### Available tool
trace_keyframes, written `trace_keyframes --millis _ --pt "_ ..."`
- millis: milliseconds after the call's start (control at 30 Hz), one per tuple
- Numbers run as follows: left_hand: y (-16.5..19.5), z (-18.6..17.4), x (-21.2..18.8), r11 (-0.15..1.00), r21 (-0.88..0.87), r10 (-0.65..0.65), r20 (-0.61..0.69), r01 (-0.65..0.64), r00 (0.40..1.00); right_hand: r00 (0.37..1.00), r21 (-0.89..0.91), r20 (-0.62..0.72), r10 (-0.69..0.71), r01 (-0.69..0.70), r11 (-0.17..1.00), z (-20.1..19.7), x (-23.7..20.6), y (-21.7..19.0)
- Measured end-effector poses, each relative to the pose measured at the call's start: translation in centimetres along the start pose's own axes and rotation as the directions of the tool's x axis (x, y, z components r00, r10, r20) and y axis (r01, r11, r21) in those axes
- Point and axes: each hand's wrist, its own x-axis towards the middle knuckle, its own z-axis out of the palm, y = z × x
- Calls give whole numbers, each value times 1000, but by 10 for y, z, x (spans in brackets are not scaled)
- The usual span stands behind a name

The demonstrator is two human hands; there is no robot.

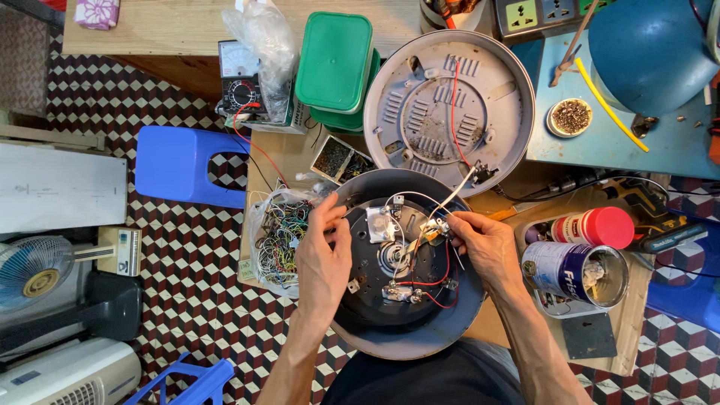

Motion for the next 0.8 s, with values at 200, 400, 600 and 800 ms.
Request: trace_keyframes --millis 200,400,600,800 --pt "-11 16 31 962 119 226 152 -244 962 999 -8 34 17 -17 1000 -6 5 6" --pt "-9 53 70 815 112 486 400 -568 777 996 -101 72 -43 50 994 -11 6 5" --pt "-13 57 80 749 262 356 616 -609 703 997 -79 77 -22 29 996 -15 3 5" --pt "-23 44 77 662 150 507 632 -734 586 991 122 106 81 -94 988 -18 0 2"
